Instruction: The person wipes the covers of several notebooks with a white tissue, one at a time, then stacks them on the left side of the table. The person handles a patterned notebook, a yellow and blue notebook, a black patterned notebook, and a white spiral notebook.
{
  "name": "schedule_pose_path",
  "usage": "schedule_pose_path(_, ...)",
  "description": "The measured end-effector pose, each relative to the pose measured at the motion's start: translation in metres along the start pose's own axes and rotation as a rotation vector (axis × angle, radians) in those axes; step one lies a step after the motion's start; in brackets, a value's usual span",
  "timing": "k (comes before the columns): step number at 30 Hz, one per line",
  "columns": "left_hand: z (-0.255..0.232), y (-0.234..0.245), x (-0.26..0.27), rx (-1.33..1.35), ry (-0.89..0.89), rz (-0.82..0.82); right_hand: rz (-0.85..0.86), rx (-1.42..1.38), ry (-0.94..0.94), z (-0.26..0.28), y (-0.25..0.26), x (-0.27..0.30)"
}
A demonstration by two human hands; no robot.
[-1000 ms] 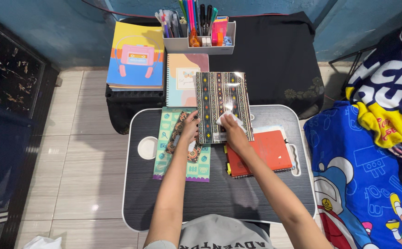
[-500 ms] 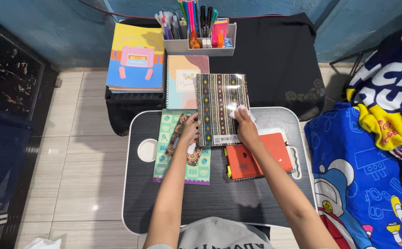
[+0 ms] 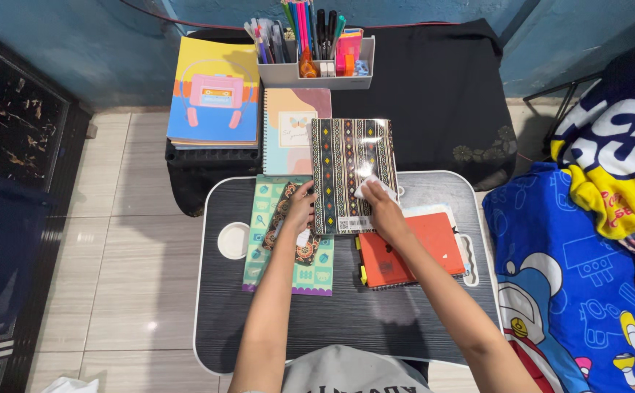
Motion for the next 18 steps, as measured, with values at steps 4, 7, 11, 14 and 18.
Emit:
schedule_pose_path(4, 0.0, 0.001, 0.0, -0.008, -0.015, 0.013, -0.081, 0.03, -0.051, -0.024, -0.002, -0.018)
schedule_pose_path(7, 0.004, 0.002, -0.003, -0.008, -0.018, 0.011, -0.118, 0.03, -0.064, -0.031, -0.007, -0.045)
schedule_pose_path(11, 0.011, 0.003, -0.01, 0.048, -0.024, 0.027, -0.079, 0.029, -0.069, -0.02, -0.014, -0.067)
schedule_pose_path(14, 0.007, 0.004, -0.009, -0.027, -0.022, 0.009, -0.064, -0.006, -0.023, -0.006, -0.015, -0.062)
schedule_pose_path(18, -0.003, 0.002, 0.001, -0.122, -0.006, -0.013, -0.038, -0.01, 0.026, -0.001, -0.009, -0.042)
Point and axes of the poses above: each hand's wrist, its own x-axis away from the middle knuckle, its own y-axis out of the back of the hand, z = x × y, the point moved 6 cm from there along -x, towards the middle knuckle, and after that the axes turned 2 degrees about -z, right-handed, at the moved point
